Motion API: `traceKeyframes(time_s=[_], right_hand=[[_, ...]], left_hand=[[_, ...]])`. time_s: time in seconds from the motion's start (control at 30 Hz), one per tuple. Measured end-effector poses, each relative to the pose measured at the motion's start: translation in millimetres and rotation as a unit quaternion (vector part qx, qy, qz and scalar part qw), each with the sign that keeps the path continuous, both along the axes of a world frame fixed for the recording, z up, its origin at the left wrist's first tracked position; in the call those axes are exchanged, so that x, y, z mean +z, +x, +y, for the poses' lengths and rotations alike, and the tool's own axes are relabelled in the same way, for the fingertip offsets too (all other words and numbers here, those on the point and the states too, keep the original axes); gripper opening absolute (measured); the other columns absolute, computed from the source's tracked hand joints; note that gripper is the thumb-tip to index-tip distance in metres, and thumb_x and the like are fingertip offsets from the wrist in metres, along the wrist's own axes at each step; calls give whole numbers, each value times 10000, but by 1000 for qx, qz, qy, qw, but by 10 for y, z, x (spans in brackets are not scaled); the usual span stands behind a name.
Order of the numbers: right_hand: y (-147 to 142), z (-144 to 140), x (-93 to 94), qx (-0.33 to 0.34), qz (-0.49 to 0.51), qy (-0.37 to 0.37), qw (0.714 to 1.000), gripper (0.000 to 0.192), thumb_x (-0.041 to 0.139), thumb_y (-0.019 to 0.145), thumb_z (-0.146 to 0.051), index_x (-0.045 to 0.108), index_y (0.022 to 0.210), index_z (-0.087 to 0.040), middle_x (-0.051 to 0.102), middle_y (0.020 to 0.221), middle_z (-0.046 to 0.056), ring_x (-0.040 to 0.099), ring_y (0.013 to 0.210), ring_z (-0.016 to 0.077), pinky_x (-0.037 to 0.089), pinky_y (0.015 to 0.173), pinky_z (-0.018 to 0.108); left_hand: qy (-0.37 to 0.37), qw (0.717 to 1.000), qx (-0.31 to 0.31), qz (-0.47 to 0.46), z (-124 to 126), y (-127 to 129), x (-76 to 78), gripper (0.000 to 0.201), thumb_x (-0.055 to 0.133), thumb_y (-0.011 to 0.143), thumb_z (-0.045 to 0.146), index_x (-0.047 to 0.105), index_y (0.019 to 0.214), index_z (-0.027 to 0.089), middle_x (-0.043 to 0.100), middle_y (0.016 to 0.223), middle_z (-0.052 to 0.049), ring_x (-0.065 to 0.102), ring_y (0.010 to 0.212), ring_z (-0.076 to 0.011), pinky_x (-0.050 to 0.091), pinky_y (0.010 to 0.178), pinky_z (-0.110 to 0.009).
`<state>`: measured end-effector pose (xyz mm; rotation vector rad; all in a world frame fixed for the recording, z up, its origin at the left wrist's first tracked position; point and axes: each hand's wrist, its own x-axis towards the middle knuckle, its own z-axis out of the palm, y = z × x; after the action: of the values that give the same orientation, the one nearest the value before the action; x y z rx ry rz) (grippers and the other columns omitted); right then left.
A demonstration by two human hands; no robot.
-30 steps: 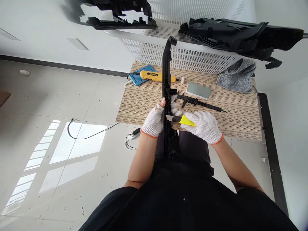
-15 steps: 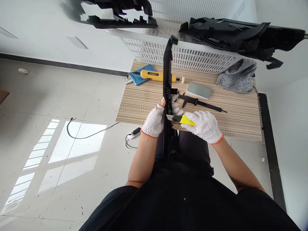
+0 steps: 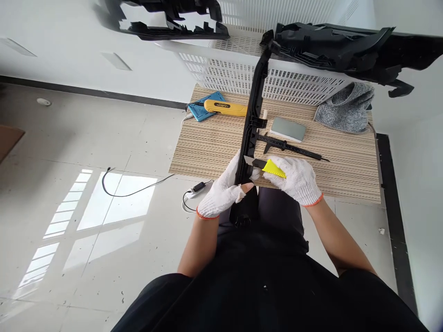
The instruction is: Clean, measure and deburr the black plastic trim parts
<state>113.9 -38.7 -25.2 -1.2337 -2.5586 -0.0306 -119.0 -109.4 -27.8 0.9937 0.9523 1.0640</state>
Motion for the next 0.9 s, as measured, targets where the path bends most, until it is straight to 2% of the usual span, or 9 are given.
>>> traceKeyframes(time_s=[0.1, 0.17, 0.23, 0.3, 0.37, 0.43, 0.67, 0.9], right_hand=[[11, 6, -15, -2, 34, -4, 999, 682, 384, 1056, -714, 743, 1305, -191, 797, 972, 86, 682, 777, 195, 403, 668, 314], [19, 13, -28, -7, 48, -4, 999, 657, 420, 1049, -707, 746, 1295, -193, 799, 966, 84, 693, 777, 200, 421, 664, 314], [26, 18, -36, -13, 51, -1, 999, 657, 435, 1041, -712, 754, 1278, -189, 797, 934, 80, 692, 750, 197, 420, 649, 314], [33, 20, -37, -12, 54, 8, 998, 659, 433, 1043, -711, 761, 1262, -184, 796, 909, 78, 690, 727, 193, 414, 640, 314], [39, 20, -29, -1, 62, 21, 998, 645, 436, 1049, -698, 767, 1250, -181, 797, 898, 75, 696, 727, 191, 415, 641, 312], [44, 17, -21, 9, 70, 32, 997, 624, 451, 1051, -683, 769, 1245, -182, 798, 891, 71, 700, 728, 190, 416, 643, 310], [58, 6, -50, 16, 70, 43, 997, 592, 473, 1053, -662, 771, 1255, -193, 804, 918, 67, 695, 739, 182, 404, 663, 310], [63, 9, -43, 15, 48, 28, 998, 687, 442, 1024, -743, 796, 1233, -192, 718, 753, 51, 620, 672, 177, 368, 655, 320]], left_hand=[[-20, 999, 23, 24, 30, 51, 39, 918, 786, 889, 366, 309, 1673, 319, 724, 1085, -46, 671, 767, -141, 505, 601, -245], [-31, 998, 31, 46, 83, 92, 87, 808, 774, 887, 359, 416, 1609, 298, 705, 981, -16, 648, 695, -119, 481, 567, -234], [-47, 996, 26, 73, 148, 127, 146, 585, 750, 887, 344, 577, 1435, 239, 677, 867, 9, 610, 628, -98, 474, 560, -231], [-60, 993, 13, 99, 207, 151, 204, 329, 743, 869, 335, 664, 1151, 185, 646, 757, 25, 565, 571, -86, 467, 555, -236], [-65, 990, 6, 124, 247, 162, 247, 225, 764, 835, 332, 626, 926, 180, 617, 674, 36, 543, 550, -86, 450, 552, -239], [-65, 987, 6, 145, 266, 165, 267, 253, 784, 815, 329, 573, 831, 191, 600, 631, 46, 539, 546, -88, 431, 554, -240], [-68, 987, -15, 144, 272, 175, 233, 226, 727, 855, 295, 528, 797, 207, 602, 581, 53, 580, 533, -105, 444, 571, -251], [-78, 982, 13, 172, 265, 231, 234, 80, 658, 825, 258, 604, 813, 200, 635, 632, 35, 628, 558, -128, 504, 584, -264]])
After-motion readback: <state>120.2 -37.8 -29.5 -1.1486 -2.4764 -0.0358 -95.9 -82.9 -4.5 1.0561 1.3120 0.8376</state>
